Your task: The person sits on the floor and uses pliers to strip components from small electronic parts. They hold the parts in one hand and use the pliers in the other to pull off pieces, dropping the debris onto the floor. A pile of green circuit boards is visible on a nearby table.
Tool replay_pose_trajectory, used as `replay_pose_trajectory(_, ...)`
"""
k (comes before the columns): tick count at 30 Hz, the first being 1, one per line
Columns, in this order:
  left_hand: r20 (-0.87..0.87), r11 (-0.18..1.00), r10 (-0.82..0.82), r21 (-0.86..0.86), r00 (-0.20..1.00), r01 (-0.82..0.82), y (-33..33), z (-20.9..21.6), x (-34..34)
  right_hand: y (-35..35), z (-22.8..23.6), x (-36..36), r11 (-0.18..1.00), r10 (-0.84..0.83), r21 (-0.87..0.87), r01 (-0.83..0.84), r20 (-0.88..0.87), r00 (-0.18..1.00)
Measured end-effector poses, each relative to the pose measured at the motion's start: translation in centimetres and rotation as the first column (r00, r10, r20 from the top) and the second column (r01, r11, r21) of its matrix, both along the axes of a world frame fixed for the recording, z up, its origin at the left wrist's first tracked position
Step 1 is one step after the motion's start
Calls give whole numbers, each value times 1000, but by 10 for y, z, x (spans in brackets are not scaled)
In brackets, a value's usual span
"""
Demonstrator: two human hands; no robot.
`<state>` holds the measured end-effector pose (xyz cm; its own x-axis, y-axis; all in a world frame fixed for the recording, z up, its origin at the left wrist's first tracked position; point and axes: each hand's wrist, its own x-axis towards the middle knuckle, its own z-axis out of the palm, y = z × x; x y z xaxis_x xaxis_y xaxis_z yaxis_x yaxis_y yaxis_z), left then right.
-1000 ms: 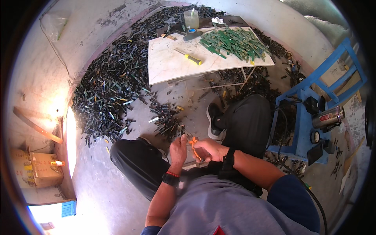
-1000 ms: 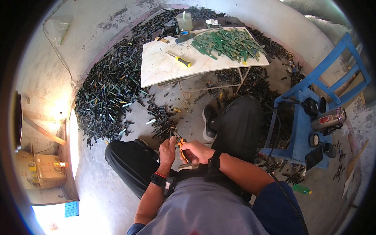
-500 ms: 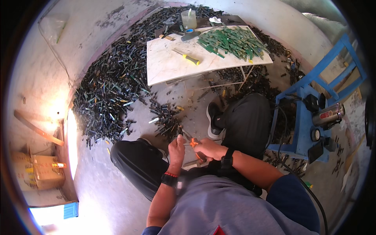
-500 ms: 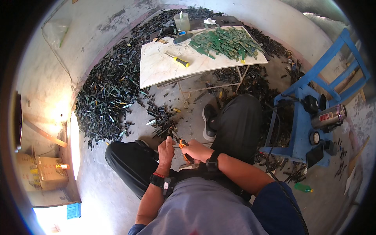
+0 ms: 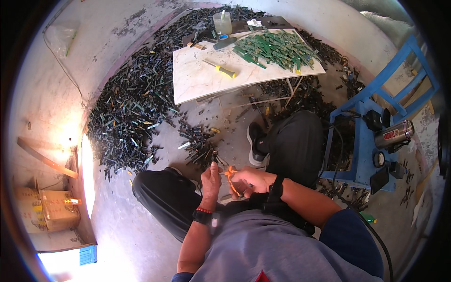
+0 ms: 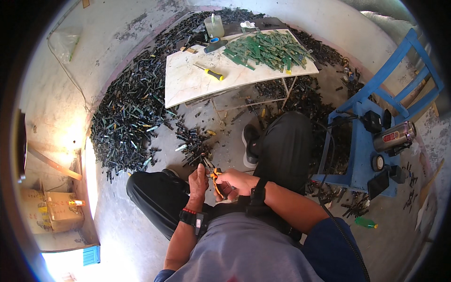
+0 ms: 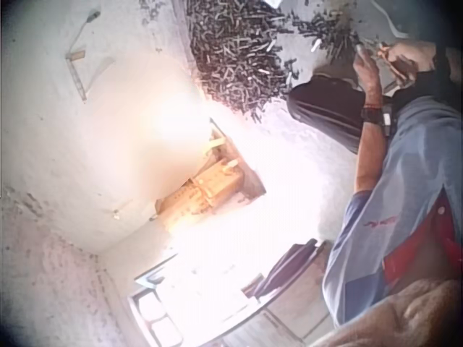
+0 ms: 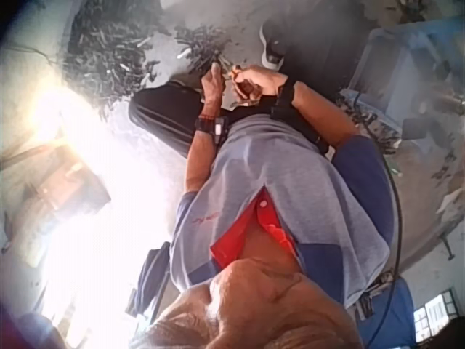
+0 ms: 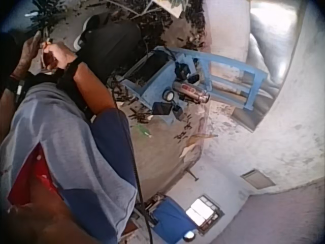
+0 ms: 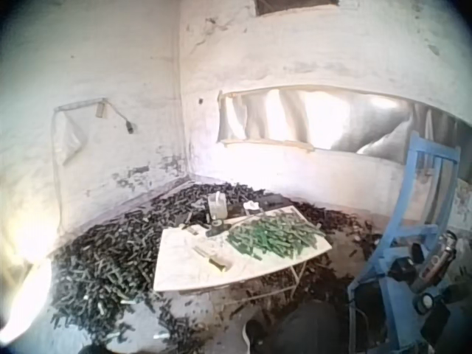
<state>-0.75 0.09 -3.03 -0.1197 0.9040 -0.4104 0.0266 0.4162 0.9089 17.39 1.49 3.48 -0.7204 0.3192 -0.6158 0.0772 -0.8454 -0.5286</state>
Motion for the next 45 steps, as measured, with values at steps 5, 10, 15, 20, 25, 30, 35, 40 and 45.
replay_pose_trajectory(5, -87, 997, -3, 72, 996, 9, 0, -1, 2, 0, -6, -1, 990, -80, -130, 60, -152, 985)
replay_pose_trajectory(10, -152, 996, -18, 85, 988, 31, 1, -4, -1, -1, -5, -4, 985, -110, -148, 90, -137, 984)
replay_pose_trajectory(15, -244, 992, -29, 109, 969, 57, 1, -1, 1, 0, -4, -4, 978, -151, -164, 130, -124, 981)
replay_pose_trajectory(20, -219, 993, -29, 107, 975, 53, 1, -6, 0, -1, -3, -4, 999, -40, -5, 40, 11, 999)
replay_pose_trajectory(25, -217, 991, -29, 122, 976, 57, 2, -15, -2, -5, 4, -7, 972, -3, 229, -55, 244, 970)
replay_pose_trajectory(30, -380, 982, -26, 162, 924, 94, 2, -17, -2, -4, 7, -5, 932, 9, 339, -130, 338, 941)
replay_pose_trajectory(35, -476, 982, -52, 134, 878, 131, 2, -16, -3, -4, 6, -4, 916, 13, 371, -153, 353, 936)
replay_pose_trajectory(40, -504, 976, -22, 176, 864, 128, 2, -24, -5, 1, 5, -3, 929, -4, 343, -137, 380, 925)
replay_pose_trajectory(45, -502, 976, -24, 178, 865, 130, 2, -17, -3, 1, -6, 0, 915, 1, 375, -150, 370, 929)
